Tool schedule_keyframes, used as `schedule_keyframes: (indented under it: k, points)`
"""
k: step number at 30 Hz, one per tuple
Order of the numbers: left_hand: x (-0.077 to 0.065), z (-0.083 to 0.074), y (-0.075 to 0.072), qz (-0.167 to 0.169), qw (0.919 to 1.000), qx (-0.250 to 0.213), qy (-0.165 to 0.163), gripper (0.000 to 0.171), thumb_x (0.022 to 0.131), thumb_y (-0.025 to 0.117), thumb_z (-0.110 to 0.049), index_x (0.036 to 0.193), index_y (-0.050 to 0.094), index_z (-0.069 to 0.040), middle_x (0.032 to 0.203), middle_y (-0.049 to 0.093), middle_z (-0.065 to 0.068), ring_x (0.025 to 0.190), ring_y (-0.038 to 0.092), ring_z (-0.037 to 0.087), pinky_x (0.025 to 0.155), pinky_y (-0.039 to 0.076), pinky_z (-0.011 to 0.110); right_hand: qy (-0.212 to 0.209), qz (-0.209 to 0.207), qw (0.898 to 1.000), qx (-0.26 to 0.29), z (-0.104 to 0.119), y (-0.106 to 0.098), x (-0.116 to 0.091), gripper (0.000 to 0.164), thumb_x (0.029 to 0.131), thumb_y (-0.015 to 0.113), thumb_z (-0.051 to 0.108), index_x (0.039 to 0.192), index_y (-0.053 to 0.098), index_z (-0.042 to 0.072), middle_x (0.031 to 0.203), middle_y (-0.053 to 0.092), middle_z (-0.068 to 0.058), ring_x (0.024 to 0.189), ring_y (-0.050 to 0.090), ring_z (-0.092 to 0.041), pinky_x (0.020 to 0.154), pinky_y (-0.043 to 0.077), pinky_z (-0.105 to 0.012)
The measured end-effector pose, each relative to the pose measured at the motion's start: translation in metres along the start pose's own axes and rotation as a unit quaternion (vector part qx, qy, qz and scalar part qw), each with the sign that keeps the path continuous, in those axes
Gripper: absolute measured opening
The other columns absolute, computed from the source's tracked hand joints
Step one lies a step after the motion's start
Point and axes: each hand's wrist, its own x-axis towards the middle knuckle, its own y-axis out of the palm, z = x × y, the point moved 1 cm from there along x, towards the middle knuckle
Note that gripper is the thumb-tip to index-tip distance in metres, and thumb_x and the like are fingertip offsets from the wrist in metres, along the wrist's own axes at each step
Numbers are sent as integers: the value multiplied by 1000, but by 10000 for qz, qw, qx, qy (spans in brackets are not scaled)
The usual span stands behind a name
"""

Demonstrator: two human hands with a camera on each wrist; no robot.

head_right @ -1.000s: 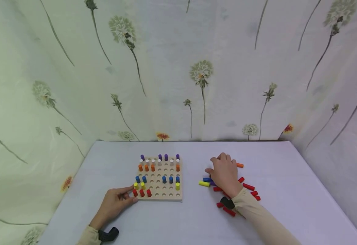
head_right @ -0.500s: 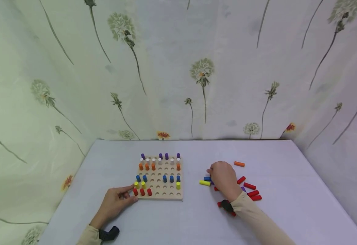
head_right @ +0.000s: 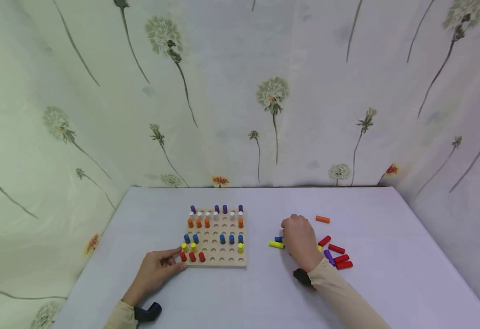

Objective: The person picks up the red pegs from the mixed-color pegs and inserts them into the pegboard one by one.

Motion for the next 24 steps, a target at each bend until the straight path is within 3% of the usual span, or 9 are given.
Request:
schedule_keyframes:
  k: [14, 24]
  points:
    - [1, -1, -2, 5, 10000, 10, 14, 49, 85, 90, -30, 130, 77, -13, 71, 62, -11, 64, 50, 7, 58, 34, 22, 140, -132, 9986, 494, -11, 1, 1, 9, 85, 81, -1, 95, 82, -2, 87, 79, -14, 80, 73, -33, 75, 61, -48]
    - [0, 0, -1, 16, 9999, -41, 95, 51, 85, 90, -33, 129, 77, -12, 72, 62, -11, 63, 50, 6, 58, 35, 22, 184, -264, 9913, 1278, -5, -8, 0, 9, 90, 81, 4, 98, 83, 0, 88, 81, -11, 81, 75, -30, 68, 59, -37]
